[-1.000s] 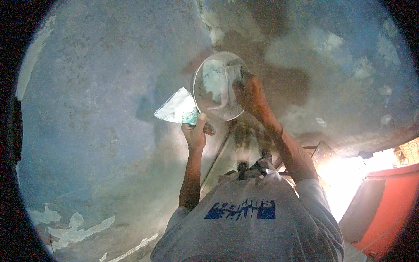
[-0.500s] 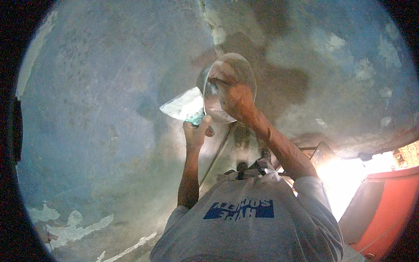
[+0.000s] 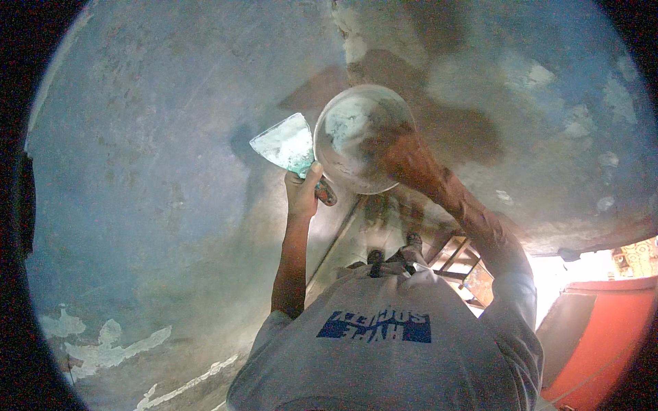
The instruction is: The person applies plaster to a ceiling using a trowel and a bucket. They repeatedly scoop plaster from the bucket and spread it across the ceiling surface, smoothing it with the trowel.
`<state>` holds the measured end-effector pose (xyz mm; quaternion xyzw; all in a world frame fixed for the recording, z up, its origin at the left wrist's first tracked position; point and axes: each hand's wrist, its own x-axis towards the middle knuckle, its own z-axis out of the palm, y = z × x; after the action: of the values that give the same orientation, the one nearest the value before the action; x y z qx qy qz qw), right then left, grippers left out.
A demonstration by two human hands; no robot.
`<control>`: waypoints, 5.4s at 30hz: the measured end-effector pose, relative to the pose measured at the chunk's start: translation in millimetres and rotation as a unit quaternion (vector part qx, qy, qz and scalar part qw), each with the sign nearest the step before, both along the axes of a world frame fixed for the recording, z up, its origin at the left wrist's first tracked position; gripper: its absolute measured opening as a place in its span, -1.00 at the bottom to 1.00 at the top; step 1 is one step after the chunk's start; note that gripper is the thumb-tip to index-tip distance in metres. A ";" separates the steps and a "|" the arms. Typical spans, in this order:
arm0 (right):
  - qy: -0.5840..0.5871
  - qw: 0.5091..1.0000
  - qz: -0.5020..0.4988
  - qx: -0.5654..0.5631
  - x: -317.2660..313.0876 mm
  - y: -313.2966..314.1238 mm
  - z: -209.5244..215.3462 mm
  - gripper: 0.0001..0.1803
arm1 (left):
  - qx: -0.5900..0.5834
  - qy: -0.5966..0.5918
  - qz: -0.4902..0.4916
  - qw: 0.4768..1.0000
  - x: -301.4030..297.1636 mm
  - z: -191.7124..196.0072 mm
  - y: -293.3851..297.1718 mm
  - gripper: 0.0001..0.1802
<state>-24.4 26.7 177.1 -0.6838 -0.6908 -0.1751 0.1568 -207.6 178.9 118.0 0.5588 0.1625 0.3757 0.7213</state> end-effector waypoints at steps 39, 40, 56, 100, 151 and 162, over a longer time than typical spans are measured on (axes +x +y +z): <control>0.898 0.338 -0.179 0.219 -34.3 -122.5 -125.9 -0.73 | -0.061 0.157 -0.145 0.975 24.9 -57.9 -42.0 -0.52; 0.896 0.326 -0.194 0.231 -40.2 -126.4 -132.4 -0.74 | -0.059 0.178 -0.176 0.966 27.7 -65.2 -47.1 -0.51; 0.740 0.201 -0.375 0.521 -70.8 -475.4 -417.7 -0.89 | -0.072 0.313 -0.213 0.923 -3.2 -145.0 -40.4 -0.46; 0.302 0.946 -0.027 0.111 -12.5 -52.2 -87.9 -0.49 | -0.067 0.173 -0.191 0.964 -54.5 19.4 -39.7 -0.74; 0.916 0.348 -0.013 0.198 -53.4 -29.4 -80.7 -0.72 | 0.525 0.238 0.015 0.817 -14.9 -33.5 -20.2 -0.34; 0.935 0.298 -0.034 0.190 -40.7 -46.1 -88.0 -0.73 | 0.463 0.178 0.048 0.867 -18.1 -46.2 -30.2 -0.34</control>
<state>-65.1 -19.4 89.0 -0.3612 -0.0026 0.4501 0.8166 -225.7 148.7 71.8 0.8776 0.1222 0.3358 0.3195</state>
